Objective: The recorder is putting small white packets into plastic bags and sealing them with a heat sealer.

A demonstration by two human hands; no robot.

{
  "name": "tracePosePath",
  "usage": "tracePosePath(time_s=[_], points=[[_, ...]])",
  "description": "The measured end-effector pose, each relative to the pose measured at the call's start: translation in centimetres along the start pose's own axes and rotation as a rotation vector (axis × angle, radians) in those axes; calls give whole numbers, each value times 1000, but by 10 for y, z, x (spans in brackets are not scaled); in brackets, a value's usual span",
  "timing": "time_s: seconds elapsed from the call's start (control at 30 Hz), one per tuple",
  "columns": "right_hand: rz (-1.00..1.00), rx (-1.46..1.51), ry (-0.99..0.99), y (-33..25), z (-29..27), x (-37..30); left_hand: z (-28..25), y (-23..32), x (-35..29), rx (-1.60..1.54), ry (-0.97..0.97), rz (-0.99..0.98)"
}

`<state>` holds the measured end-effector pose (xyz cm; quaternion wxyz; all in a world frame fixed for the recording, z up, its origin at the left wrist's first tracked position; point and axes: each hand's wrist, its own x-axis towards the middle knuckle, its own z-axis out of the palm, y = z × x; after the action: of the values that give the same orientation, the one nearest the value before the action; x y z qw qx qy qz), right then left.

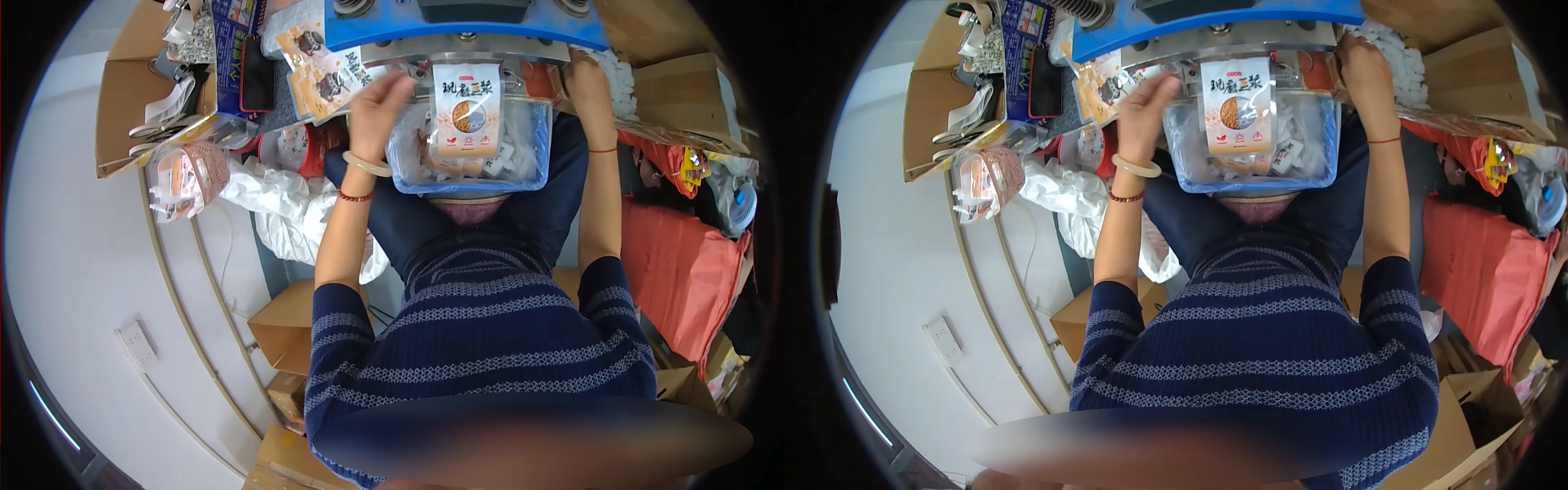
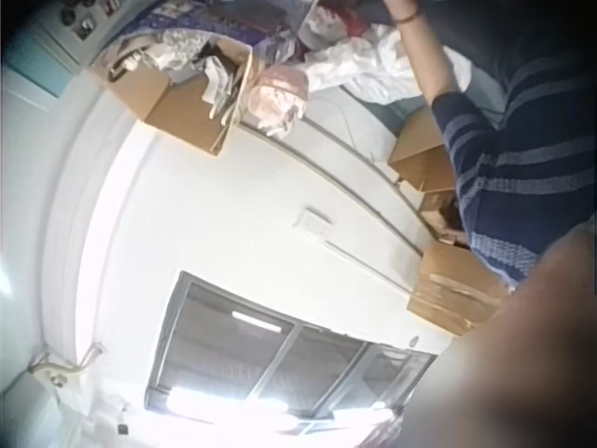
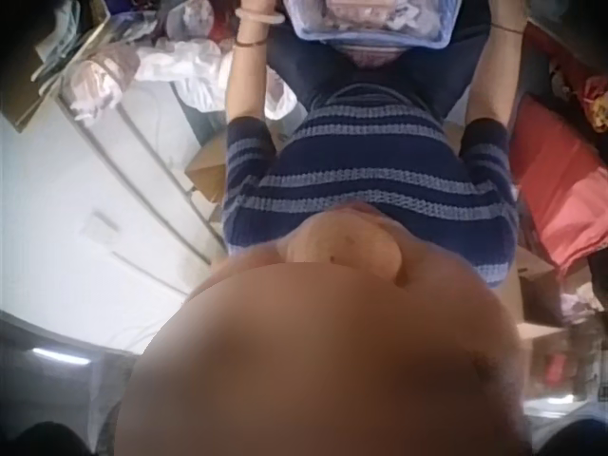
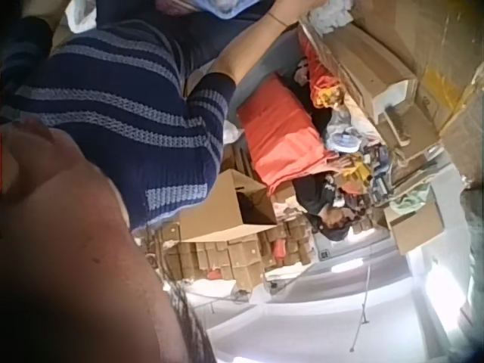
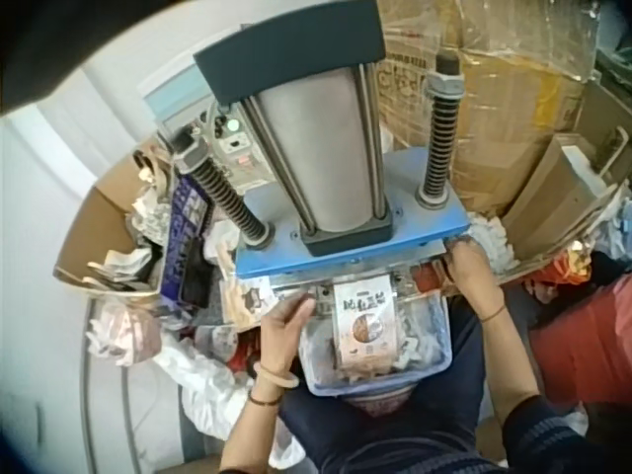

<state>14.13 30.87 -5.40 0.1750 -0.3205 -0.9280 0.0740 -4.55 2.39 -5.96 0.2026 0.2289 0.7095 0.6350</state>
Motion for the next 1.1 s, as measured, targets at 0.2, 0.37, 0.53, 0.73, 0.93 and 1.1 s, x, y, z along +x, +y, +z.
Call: tracePosePath(time_s=[0.2,0.37,0.53,0.73,0.93,1.1], points=[[-4,274,168,-4,-37,-27,-64,-57,-12,922,-62,527],[149,797,-23,-67,-67,-63,-64,-19,-34,620,123,345],[-162,943,-121,-127,-59,-76,-30,29,-46,77,5,12],[-435,800,90,-143,-82,-42,-9,49,-54,-11,-186,-55],[-375,619,-367,-123,-69,-38,-12,14,-44,-218,-651,-440],[-205,262,132,-82,-53,-37,15,-2,-19,-654,-510,-689]])
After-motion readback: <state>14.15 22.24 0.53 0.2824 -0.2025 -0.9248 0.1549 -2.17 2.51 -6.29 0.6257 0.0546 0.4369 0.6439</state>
